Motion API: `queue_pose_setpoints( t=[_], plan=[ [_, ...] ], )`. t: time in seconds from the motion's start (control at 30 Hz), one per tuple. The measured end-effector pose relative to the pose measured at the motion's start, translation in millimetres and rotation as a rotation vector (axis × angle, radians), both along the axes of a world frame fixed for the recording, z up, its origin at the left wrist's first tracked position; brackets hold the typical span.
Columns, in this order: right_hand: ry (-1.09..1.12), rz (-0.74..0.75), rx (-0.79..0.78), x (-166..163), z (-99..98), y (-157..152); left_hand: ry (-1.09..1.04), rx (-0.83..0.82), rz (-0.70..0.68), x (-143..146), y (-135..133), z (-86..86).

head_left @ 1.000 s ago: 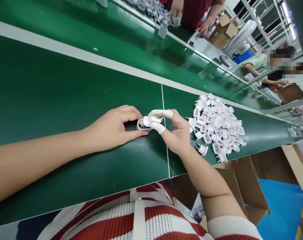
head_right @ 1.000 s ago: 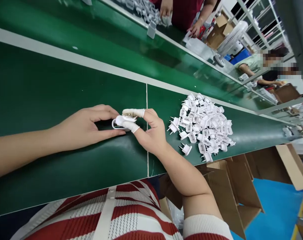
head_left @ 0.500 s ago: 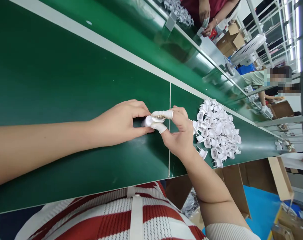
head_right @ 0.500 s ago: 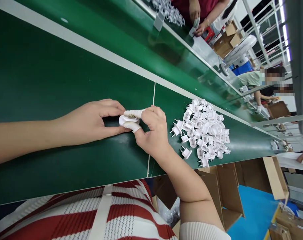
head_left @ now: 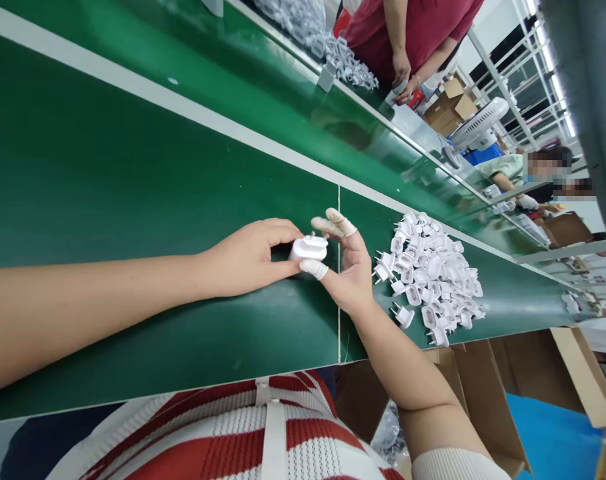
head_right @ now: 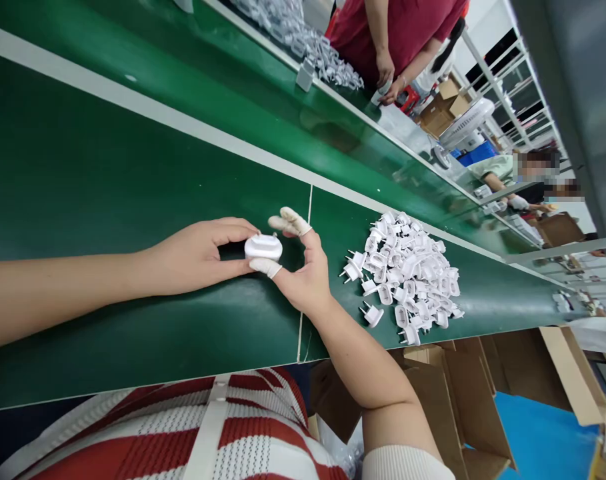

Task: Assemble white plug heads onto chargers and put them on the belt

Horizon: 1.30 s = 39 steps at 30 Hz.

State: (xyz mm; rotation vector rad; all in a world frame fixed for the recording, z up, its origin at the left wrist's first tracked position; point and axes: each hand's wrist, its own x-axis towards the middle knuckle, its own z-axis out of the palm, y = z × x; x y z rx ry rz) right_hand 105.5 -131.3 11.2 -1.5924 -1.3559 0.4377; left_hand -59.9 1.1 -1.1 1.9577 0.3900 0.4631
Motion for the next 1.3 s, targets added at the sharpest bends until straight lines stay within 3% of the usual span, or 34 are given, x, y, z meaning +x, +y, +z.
queue_pose_setpoints(
  t=[0.1, 0.2, 0.4, 0.57, 0.87, 1.03, 1.3],
  plan=[
    [0.122, 0.059, 0.035, 5, -1.2, 0, 0.055, -0.313, -0.004, -4, 2, 6.7],
    [0.089, 0.08, 0.043, 7, 3.4, -4, 0.084, -0.579, -0.083, -6, 4, 13.4],
    [-0.059, 0.145, 0.114, 3, 7.3, -10, 0.13, -0.763, -0.238, -8, 5, 18.3],
    [-0.077, 0.128, 0.155, 1, 10.4, -11, 0.047, -1.021, -0.315, -8, -1, 25.1],
    [-0.152, 0.044, 0.16, -8, 11.0, -17, -0.067, -1.135, -0.321, -14, -19, 35.5],
    [-0.029, 0.078, 0.156, -8, 6.8, -15, -0.051, -1.23, -0.402, -11, -15, 35.1],
    [0.02, 0.1, 0.156, -16, -0.7, -14, 0.077, -1.133, -0.387, -13, -15, 38.1]
  ],
)
